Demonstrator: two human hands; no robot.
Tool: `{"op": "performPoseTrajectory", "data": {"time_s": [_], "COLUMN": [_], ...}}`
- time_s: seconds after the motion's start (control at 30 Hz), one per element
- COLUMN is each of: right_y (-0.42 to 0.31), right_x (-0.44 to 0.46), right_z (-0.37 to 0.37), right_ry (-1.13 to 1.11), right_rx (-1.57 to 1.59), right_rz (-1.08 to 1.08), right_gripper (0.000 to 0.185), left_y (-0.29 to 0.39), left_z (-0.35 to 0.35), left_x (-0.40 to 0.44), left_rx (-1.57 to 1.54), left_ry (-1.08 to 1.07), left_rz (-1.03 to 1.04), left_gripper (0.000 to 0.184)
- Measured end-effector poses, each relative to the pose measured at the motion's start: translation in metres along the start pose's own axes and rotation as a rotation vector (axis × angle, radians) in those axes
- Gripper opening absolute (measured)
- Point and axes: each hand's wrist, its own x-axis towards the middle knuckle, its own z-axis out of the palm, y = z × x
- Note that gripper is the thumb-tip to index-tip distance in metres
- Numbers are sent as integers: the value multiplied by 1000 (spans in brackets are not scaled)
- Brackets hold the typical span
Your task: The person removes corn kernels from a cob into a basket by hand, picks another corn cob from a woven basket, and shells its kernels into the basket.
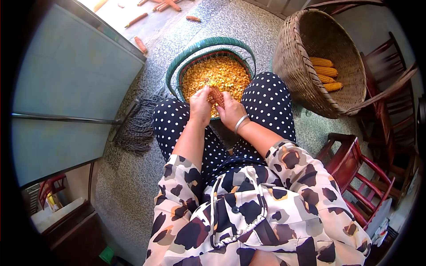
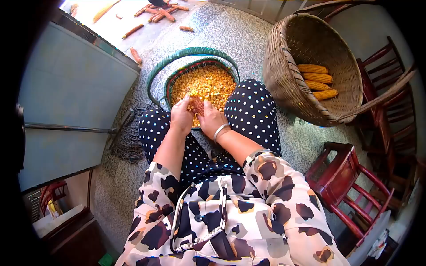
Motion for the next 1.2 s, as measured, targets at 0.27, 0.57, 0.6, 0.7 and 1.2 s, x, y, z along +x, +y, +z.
{"op": "performPoseTrajectory", "data": {"time_s": [0.27,0.57,0.6,0.7,1.2], "right_y": [-3,10,9,7,7], "right_x": [-1,6,6,3,1], "right_z": [-2,-1,2,5,4], "right_ry": [-110,-1,44,60,93], "right_rx": [-58,268,239,97,39], "right_rz": [55,-22,-44,-34,-60], "right_gripper": [45,38,39,40,47], "left_y": [-12,-5,-3,1,3], "left_z": [-14,-3,-2,-3,-3], "left_x": [9,2,2,0,1], "left_rx": [127,-14,-13,-85,-80], "left_ry": [45,-56,-55,21,0], "left_rz": [26,11,10,-29,-5], "left_gripper": [25,21,21,23,18]}}
